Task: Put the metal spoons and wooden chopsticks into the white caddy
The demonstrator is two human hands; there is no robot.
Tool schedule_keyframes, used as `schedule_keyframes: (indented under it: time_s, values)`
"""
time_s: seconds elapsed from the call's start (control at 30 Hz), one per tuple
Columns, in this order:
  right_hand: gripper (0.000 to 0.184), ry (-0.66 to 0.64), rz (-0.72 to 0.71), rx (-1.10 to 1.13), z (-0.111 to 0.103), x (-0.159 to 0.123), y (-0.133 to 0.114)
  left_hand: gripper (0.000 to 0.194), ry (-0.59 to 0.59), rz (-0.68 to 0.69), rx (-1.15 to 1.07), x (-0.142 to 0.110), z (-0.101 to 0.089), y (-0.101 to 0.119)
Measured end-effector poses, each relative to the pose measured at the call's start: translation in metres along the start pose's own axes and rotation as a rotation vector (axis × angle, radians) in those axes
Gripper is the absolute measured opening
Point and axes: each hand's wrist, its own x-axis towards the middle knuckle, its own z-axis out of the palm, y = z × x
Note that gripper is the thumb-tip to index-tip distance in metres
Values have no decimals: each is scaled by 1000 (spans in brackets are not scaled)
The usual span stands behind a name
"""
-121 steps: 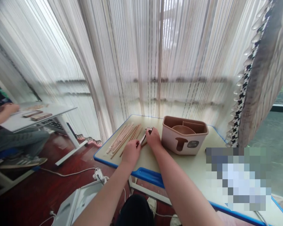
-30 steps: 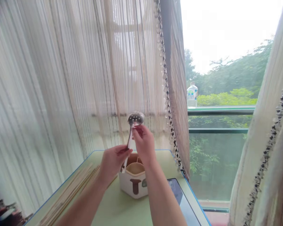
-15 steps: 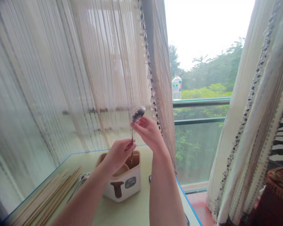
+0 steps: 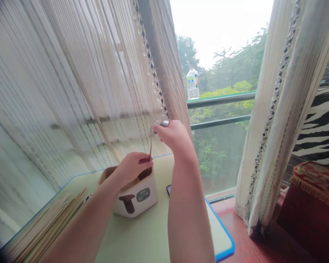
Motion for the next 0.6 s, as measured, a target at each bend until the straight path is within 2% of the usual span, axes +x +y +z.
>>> schedule_keyframes:
  time_s: [0.1, 0.17, 0.4, 0.6]
  values:
    - [19, 115, -74, 1, 0, 1, 0, 19, 22, -10, 1, 3, 4, -7]
    - [19, 130, -58, -52, -2, 0, -2, 18, 40, -17, 9, 4, 5, -10]
    - [16, 1, 1, -246, -7, -6, -2, 14, 20, -67, -29, 2, 3, -8]
    - [14, -226, 149, -593, -5, -7, -7, 17, 94, -52, 29, 4, 9, -7]
